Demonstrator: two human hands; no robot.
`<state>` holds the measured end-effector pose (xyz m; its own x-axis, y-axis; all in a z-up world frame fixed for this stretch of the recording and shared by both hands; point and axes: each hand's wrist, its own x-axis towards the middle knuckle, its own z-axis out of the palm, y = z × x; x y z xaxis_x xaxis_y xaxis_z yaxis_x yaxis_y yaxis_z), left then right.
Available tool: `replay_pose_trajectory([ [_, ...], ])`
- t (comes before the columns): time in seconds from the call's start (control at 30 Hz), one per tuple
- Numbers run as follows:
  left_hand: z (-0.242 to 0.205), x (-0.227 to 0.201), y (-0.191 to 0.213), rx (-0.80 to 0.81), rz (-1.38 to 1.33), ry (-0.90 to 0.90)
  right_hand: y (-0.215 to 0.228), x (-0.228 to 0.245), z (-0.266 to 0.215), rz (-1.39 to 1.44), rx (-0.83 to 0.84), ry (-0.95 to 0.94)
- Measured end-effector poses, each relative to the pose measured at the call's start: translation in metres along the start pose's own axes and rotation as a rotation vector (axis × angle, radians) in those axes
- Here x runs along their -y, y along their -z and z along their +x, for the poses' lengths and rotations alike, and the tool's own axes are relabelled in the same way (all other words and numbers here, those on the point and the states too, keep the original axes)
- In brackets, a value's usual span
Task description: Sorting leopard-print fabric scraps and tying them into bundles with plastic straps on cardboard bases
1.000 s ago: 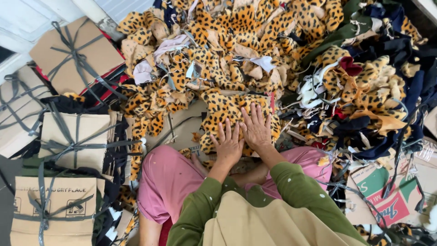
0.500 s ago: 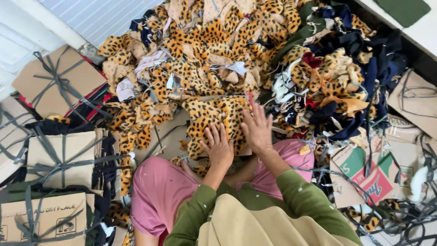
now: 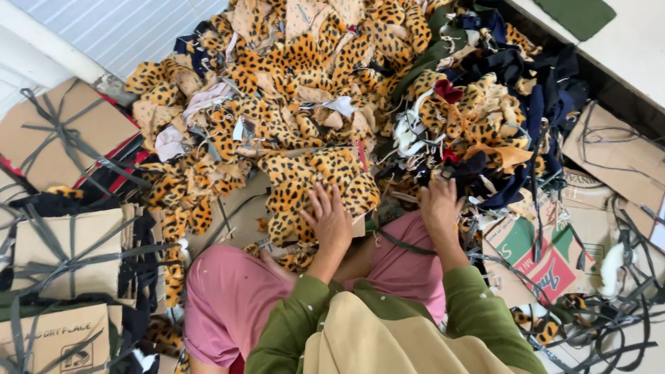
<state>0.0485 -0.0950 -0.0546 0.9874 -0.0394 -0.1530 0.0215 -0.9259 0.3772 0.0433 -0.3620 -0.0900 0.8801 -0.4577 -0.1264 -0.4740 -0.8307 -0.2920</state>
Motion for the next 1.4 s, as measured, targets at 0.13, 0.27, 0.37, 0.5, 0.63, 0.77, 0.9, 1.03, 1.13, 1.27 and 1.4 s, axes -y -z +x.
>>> replay_pose_trajectory([
  [0.13, -0.008, 0.022, 0.013, -0.015, -0.047, -0.01, 0.024, 0.006, -0.017, 0.257, -0.305, 0.134],
  [0.27, -0.011, 0.006, 0.03, 0.052, -0.18, -0.043, 0.08, 0.044, -0.038, 0.655, -0.267, 0.133],
  [0.37, -0.016, -0.005, 0.039, 0.148, -0.345, -0.107, 0.117, 0.078, -0.053, 1.056, 0.009, 0.069],
  [0.5, -0.028, 0.005, 0.028, 0.349, -0.707, -0.239, 0.115, 0.11, -0.054, 1.344, 0.324, 0.056],
  [0.63, -0.046, 0.021, 0.049, 0.655, -1.215, 0.13, 0.088, 0.14, -0.053, 1.276, 0.412, 0.123],
  [0.77, -0.059, 0.049, 0.058, 0.488, -1.547, 0.241, 0.082, 0.178, -0.066, 1.367, 0.502, 0.082],
  [0.9, -0.057, 0.063, 0.089, 0.431, -1.47, 0.199, 0.056, 0.188, -0.067, 1.329, 0.477, 0.037],
  [1.03, -0.038, 0.083, 0.05, 0.451, -1.179, 0.146, -0.019, 0.142, -0.038, 1.122, 0.349, 0.084],
  [1.13, -0.04, 0.062, 0.064, 0.482, -0.943, 0.112, -0.024, 0.134, -0.035, 0.879, 0.252, 0.135],
  [1.27, -0.045, 0.047, 0.077, 0.5, -0.815, 0.163, -0.012, 0.143, -0.036, 0.602, 0.214, 0.135],
  [1.4, -0.042, 0.053, 0.074, 0.336, -0.661, 0.107, 0.001, 0.156, -0.062, 0.342, -0.081, 0.532],
])
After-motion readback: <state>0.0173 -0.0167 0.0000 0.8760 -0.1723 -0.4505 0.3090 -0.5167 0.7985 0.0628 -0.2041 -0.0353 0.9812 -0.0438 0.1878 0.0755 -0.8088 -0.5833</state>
